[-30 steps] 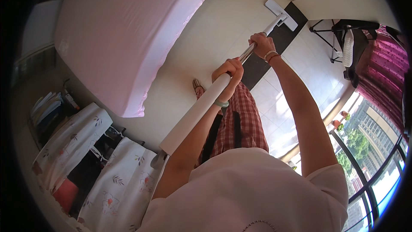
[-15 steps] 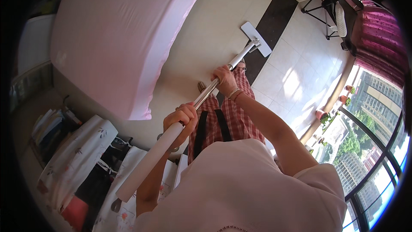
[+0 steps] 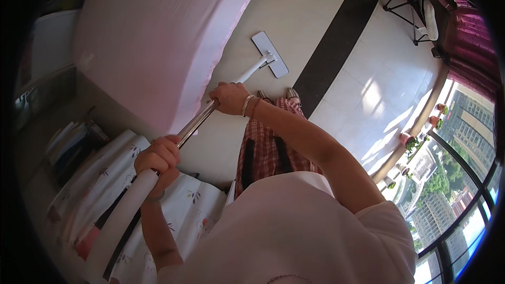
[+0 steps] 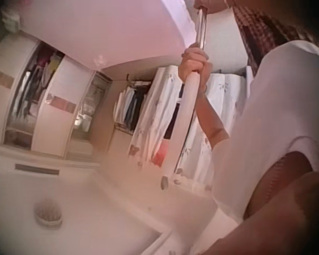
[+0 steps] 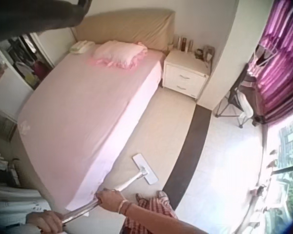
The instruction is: The person mops a tiled floor in a bedroom using a flat mop. They briefly pause to move a potted plant on the window ledge before resuming the mopping task. The person cleans the floor area around a bed and a small table.
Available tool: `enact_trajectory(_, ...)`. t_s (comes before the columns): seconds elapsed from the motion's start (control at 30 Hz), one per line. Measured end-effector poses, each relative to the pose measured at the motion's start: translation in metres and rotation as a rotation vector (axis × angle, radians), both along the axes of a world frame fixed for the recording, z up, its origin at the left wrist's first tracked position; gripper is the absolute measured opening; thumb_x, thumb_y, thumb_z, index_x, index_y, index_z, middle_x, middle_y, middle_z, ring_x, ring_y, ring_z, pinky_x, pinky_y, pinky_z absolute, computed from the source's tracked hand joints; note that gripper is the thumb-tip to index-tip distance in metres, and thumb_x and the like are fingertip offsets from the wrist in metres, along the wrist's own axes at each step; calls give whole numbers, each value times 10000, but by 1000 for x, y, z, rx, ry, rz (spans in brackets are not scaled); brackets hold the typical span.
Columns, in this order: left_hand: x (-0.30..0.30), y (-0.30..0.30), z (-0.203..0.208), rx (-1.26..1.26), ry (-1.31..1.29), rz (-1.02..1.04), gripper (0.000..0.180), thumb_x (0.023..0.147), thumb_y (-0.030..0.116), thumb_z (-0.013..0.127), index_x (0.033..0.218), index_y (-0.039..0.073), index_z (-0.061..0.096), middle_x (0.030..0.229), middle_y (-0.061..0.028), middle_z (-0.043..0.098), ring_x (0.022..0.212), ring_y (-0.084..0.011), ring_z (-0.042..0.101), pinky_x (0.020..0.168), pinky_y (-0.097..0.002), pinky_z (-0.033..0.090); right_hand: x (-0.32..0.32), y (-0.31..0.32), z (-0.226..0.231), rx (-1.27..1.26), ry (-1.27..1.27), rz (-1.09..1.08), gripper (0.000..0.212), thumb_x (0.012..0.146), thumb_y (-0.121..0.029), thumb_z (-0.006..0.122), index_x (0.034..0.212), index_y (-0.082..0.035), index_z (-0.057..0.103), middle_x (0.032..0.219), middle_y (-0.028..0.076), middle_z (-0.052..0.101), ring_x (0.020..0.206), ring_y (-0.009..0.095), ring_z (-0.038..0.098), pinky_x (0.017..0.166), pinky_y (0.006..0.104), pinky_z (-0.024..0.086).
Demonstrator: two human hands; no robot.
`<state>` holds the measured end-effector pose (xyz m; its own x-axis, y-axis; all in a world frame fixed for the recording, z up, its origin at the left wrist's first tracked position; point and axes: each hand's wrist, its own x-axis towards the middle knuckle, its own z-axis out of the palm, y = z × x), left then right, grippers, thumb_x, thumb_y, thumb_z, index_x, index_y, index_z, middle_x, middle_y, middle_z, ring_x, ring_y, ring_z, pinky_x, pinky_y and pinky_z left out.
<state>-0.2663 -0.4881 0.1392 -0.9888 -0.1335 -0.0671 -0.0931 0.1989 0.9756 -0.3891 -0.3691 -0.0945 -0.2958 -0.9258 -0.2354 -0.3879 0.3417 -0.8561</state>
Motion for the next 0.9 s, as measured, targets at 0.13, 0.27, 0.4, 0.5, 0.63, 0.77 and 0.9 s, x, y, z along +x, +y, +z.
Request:
enact_trajectory(0.13, -6, 32, -30, 62, 87, -27, 281, 677, -68, 668, 701, 110, 452, 641, -15, 524, 653, -193, 553, 911, -444, 484, -13, 47, -16, 70, 11, -69, 127, 799, -193, 613, 889, -148, 691, 862, 51, 646, 935, 255, 626, 807, 436, 510)
enact_trajectory(0.27, -26, 76, -80, 195, 179, -22, 315, 691, -138, 644, 697, 99, 437, 654, -26, 514, 660, -191, 550, 901, -440, 469, -47, 110, -35, 135, 83, -183, 104, 772, -139, 629, 866, -137, 673, 831, 47, 629, 885, 275, 617, 754, 428, 526)
enact_trajectory(0.4, -59, 132, -140, 254, 272, -38, 313, 738, -136, 661, 694, 85, 444, 677, -31, 529, 701, -197, 573, 911, -380, 460, -82, 182, -81, 190, 189, -307, 39, 786, -136, 642, 782, -102, 624, 770, 58, 603, 870, 280, 604, 722, 426, 514)
enact_trajectory(0.5, -54, 166, -159, 292, 226, -106, 316, 753, -134, 638, 684, 91, 427, 678, -16, 516, 718, -187, 576, 958, -420, 449, -85, 219, -100, 147, 252, -343, 109, 778, -115, 638, 712, -90, 556, 716, 44, 573, 846, 280, 570, 716, 403, 488)
enact_trajectory(0.63, -22, 157, -149, 236, 196, -225, 339, 726, -109, 679, 662, 97, 418, 664, -11, 494, 706, -199, 574, 940, -425, 468, -37, 223, -104, 51, 234, -458, 166, 686, -50, 677, 686, -118, 526, 706, 20, 554, 829, 272, 542, 711, 387, 464)
enact_trajectory(0.77, 6, 111, -109, 196, 102, -324, 347, 707, -113, 682, 653, 96, 411, 656, -8, 489, 687, -197, 569, 932, -430, 470, 24, 185, -93, -26, 160, -541, 176, 677, -46, 691, 689, -123, 532, 715, 24, 552, 807, 271, 534, 714, 383, 459)
enact_trajectory(0.9, 5, 56, -65, 161, -3, -430, 354, 702, -123, 671, 659, 107, 406, 650, 8, 494, 697, -186, 578, 939, -444, 473, 64, 125, -68, -158, 162, -741, 182, 770, -66, 680, 680, -67, 522, 683, 78, 554, 741, 314, 525, 664, 414, 449)
